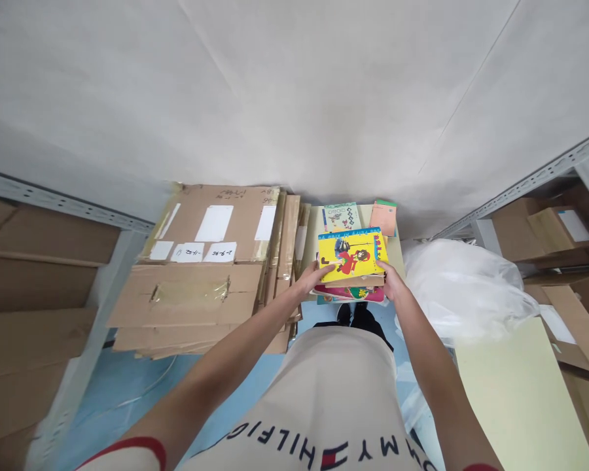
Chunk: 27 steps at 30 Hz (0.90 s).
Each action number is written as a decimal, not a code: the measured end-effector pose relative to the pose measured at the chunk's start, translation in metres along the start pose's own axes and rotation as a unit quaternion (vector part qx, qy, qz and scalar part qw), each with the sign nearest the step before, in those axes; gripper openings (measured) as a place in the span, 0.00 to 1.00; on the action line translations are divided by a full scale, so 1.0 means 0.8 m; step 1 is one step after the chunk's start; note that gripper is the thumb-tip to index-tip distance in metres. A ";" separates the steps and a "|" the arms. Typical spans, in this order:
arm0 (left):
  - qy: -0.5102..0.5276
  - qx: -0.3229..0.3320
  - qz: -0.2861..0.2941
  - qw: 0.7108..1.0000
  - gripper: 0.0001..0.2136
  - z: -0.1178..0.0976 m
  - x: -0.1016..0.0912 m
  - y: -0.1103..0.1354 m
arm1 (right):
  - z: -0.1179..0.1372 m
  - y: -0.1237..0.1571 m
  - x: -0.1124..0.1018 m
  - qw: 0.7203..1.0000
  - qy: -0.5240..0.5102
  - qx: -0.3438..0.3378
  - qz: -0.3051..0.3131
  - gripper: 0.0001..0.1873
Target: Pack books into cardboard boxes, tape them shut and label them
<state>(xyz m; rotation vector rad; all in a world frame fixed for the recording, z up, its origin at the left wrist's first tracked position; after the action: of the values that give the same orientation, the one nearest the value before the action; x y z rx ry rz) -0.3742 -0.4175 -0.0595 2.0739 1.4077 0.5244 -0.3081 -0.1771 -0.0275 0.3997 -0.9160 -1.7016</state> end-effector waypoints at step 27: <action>0.111 0.030 0.055 0.992 0.35 -0.009 -0.017 -0.001 | -0.010 0.000 0.004 0.996 -0.038 -0.081 0.031 0.25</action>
<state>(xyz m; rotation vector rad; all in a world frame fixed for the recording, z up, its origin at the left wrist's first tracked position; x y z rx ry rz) -0.3839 -0.4281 -0.0545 2.2065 1.4526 0.7887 -0.3038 -0.1833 -0.0318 0.1983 -0.8294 -1.7282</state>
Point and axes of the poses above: each hand's wrist, its own y-axis away from the middle knuckle, its own x-axis out of the palm, z = x × y, the point moved 3 cm from there along -y, towards the middle knuckle, and after that the axes turned 4 degrees about z, right-handed, at the moved point
